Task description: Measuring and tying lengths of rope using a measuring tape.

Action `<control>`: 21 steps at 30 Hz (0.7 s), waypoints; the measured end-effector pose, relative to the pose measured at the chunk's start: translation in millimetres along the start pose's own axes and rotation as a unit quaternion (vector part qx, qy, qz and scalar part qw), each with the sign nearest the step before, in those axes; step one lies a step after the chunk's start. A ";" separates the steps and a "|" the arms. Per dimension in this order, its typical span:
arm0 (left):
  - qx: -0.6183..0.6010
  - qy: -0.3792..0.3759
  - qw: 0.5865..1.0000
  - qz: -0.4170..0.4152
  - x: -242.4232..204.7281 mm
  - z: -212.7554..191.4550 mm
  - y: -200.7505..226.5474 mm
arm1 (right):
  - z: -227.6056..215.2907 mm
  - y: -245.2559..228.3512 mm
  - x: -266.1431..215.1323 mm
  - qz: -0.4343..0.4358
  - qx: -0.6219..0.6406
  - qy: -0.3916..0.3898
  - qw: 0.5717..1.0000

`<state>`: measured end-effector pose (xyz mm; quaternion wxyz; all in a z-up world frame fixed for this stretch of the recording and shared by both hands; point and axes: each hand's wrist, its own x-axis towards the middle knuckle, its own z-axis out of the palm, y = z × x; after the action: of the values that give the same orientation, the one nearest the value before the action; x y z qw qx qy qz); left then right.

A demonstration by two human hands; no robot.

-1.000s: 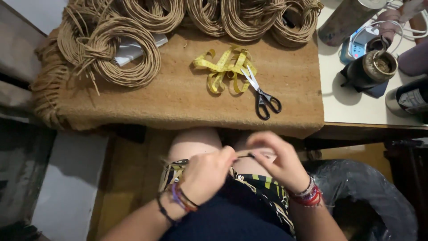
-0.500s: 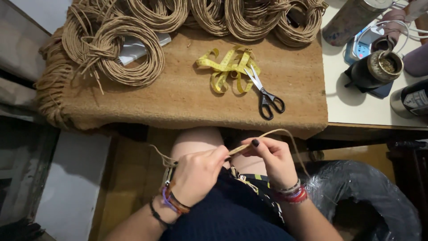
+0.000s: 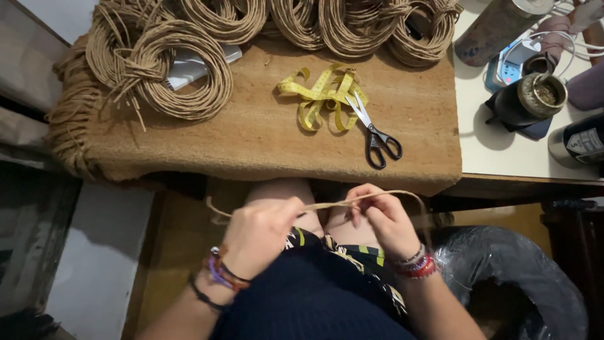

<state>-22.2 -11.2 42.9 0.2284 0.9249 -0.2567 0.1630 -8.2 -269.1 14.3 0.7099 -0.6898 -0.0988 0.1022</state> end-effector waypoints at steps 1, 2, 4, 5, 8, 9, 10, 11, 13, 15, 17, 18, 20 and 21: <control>0.001 0.001 1.000 0.000 -3.9 0.4 -8.0 | 0.7 -17.3 0.3 -0.001 -0.001 -0.001 1.000; 0.037 -0.023 0.999 -0.015 -8.0 0.8 -15.9 | 1.5 -34.6 0.5 0.031 -0.143 -0.003 0.989; 0.076 -0.048 0.995 -0.032 -11.8 -1.0 -24.1 | -2.6 -47.9 -6.5 0.061 -0.282 -0.008 0.957; 0.100 -0.037 0.994 -0.018 -10.1 -2.2 -24.0 | -8.9 -44.6 -13.6 0.023 -0.357 0.010 0.934; 0.076 -0.015 0.997 0.017 -2.3 -7.1 -9.8 | -0.7 -58.5 -19.9 -0.087 -0.427 0.044 0.899; 0.027 -0.003 0.999 0.040 1.3 -8.8 -2.5 | 6.2 -67.4 -19.8 -0.160 -0.424 0.061 0.890; 0.026 -0.003 0.999 0.041 3.3 -9.9 2.9 | 9.0 -63.0 -12.3 -0.158 -0.424 0.062 0.890; 0.014 -0.012 0.998 0.065 5.4 -11.5 7.6 | 12.3 -58.3 -4.3 -0.113 -0.370 -0.031 0.922; 0.005 -0.020 0.996 0.091 7.0 -15.6 9.7 | 10.0 -43.7 3.1 -0.069 -0.311 -0.122 0.940; 0.058 -0.019 0.996 0.069 4.6 -20.7 4.7 | -0.6 -23.2 3.3 -0.053 -0.321 -0.113 0.939; 0.099 -0.014 0.994 0.038 -4.4 -23.2 -17.7 | -28.9 -28.9 -0.2 -0.042 -0.338 -0.098 0.935; 0.138 -0.011 0.990 0.009 -9.3 -23.9 -28.5 | -43.2 -31.3 -3.1 -0.028 -0.355 -0.081 0.931; 0.171 -0.008 0.984 -0.043 -20.8 -31.8 -55.2 | -82.1 -28.0 -18.5 -0.008 -0.383 -0.049 0.923; 0.204 -0.005 0.974 -0.097 -26.7 -35.4 -68.0 | -101.8 -26.6 -27.0 0.012 -0.409 -0.018 0.912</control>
<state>-13.2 69.4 38.5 0.0481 0.9733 -0.1282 0.1844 -5.3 -375.1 37.9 0.3628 -0.9189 -0.1364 0.0735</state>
